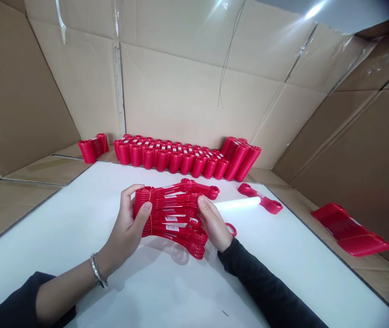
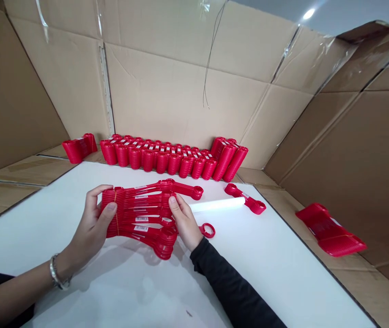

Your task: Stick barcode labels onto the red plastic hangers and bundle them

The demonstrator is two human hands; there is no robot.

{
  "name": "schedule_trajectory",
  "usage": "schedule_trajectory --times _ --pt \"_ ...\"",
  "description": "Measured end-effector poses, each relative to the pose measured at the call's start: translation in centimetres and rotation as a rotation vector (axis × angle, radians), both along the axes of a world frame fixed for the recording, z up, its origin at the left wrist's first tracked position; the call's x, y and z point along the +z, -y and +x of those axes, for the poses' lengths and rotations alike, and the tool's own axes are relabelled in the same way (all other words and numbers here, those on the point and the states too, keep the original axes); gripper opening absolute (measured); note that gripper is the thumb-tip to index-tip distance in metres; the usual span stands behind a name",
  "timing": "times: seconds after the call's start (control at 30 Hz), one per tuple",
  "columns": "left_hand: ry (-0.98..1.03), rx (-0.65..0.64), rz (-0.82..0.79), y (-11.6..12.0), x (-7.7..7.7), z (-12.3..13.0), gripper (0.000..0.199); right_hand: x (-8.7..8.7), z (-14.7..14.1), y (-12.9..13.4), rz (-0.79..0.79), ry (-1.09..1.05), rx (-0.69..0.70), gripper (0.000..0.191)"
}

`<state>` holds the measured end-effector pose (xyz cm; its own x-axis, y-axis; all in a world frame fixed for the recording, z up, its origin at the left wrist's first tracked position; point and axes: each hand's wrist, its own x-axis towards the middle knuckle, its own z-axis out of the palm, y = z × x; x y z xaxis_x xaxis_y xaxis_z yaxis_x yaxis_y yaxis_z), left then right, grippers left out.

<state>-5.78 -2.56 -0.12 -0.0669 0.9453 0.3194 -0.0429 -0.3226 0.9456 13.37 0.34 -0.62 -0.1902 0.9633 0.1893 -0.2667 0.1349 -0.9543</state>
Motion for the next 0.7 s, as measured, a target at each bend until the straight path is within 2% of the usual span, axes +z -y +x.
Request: schedule_trajectory --times 0.13,0.37,0.53,0.7 --pt "0.008 -0.041 -0.05 0.0 0.2 0.1 0.041 0.1 0.2 -0.3 -0.021 -0.023 -0.006 0.029" --pt "0.007 -0.076 -0.113 -0.3 0.1 0.1 0.043 0.5 -0.3 0.2 -0.115 -0.069 -0.082 0.034" --pt "-0.007 -0.103 -0.064 -0.1 -0.3 0.2 0.042 0.6 -0.8 0.4 -0.144 -0.106 -0.155 0.036" --pt "-0.044 -0.097 0.0 0.2 -0.4 0.2 0.038 0.5 -0.6 0.2 -0.139 -0.08 -0.163 0.038"
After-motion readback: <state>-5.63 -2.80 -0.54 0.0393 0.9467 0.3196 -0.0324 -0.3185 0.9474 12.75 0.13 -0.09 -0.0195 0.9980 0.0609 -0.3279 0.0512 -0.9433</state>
